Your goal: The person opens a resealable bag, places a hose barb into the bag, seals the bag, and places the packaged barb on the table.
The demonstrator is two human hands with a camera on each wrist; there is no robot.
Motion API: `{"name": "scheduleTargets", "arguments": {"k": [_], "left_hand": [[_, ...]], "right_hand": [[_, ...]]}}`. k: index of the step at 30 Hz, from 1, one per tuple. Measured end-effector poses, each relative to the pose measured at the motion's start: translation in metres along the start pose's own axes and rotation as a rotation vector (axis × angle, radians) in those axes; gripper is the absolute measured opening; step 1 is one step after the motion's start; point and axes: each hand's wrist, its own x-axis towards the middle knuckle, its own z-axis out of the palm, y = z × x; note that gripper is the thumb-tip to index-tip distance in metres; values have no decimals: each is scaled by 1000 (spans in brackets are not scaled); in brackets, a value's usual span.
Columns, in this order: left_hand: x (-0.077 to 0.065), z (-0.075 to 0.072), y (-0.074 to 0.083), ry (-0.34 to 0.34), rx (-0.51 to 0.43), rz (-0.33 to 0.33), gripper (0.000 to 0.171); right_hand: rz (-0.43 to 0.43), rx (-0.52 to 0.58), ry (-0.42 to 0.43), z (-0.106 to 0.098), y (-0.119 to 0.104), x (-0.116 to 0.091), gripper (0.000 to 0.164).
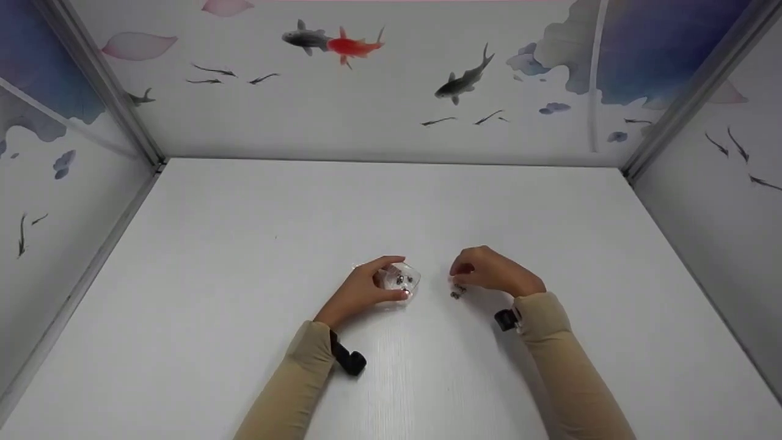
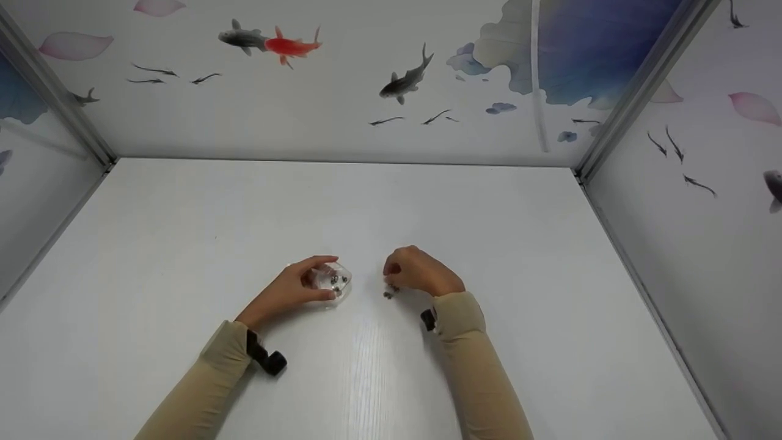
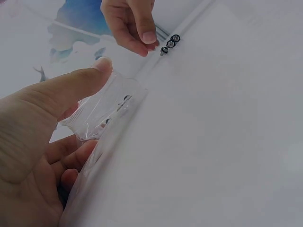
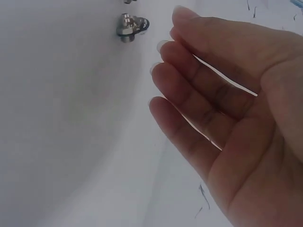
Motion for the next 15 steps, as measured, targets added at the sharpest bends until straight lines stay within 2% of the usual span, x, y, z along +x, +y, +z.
{"name": "scheduleTargets", "arguments": {"k": [9, 15], "left_hand": [[-1, 0, 1, 2, -6, -13, 69], [-1, 0, 1, 2, -9, -7, 69]], "right_hand": [[11, -13, -20, 1, 5, 0, 14], [-13, -37, -32, 3, 6, 1, 15]]}}
